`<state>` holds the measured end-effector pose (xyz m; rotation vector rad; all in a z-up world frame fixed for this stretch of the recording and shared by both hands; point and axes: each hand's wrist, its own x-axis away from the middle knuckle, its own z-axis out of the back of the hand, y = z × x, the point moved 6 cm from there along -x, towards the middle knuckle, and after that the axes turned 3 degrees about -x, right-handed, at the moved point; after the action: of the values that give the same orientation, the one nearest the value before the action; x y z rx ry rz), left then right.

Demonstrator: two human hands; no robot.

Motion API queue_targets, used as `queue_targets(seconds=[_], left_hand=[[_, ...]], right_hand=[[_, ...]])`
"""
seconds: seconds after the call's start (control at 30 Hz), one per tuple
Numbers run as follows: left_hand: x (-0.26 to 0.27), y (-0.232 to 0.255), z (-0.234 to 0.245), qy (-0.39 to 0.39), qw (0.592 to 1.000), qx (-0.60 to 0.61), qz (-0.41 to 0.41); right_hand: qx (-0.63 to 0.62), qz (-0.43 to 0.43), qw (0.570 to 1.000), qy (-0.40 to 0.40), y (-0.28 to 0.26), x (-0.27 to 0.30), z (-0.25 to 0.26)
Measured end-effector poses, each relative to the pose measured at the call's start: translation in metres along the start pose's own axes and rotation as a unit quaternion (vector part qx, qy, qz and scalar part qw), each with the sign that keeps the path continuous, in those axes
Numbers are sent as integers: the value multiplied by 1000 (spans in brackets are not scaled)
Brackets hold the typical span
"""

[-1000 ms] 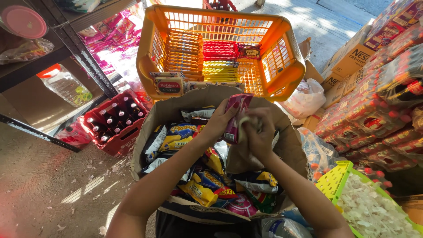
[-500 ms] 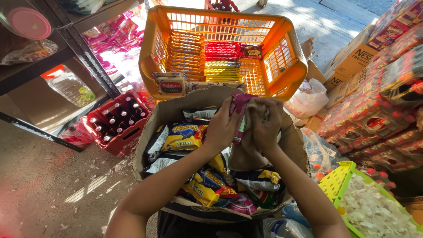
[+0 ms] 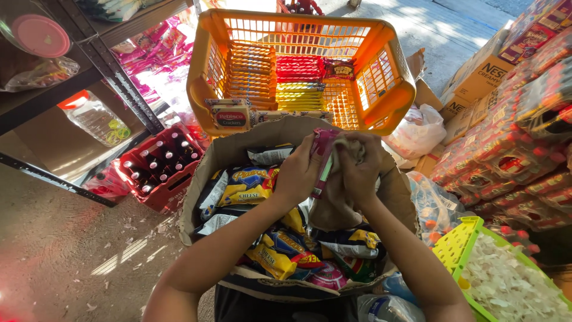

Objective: Wiping down individual snack packets with a cloth and organizing them in a box.

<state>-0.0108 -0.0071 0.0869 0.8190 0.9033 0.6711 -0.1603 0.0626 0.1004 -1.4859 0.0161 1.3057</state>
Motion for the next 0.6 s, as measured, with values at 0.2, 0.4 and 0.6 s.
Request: queue_targets(seconds=[0.2, 0.4, 0.6], left_hand=[[-14, -5, 17, 63, 997, 15, 42], [-3, -53, -20, 14, 995, 29, 97], [46, -98, -68, -25, 944, 246, 216]], right_hand=[[16, 102, 983, -151, -34, 21, -21], [-51, -4, 998, -39, -3, -5, -14], [-268, -298, 916, 0, 76, 36, -13]])
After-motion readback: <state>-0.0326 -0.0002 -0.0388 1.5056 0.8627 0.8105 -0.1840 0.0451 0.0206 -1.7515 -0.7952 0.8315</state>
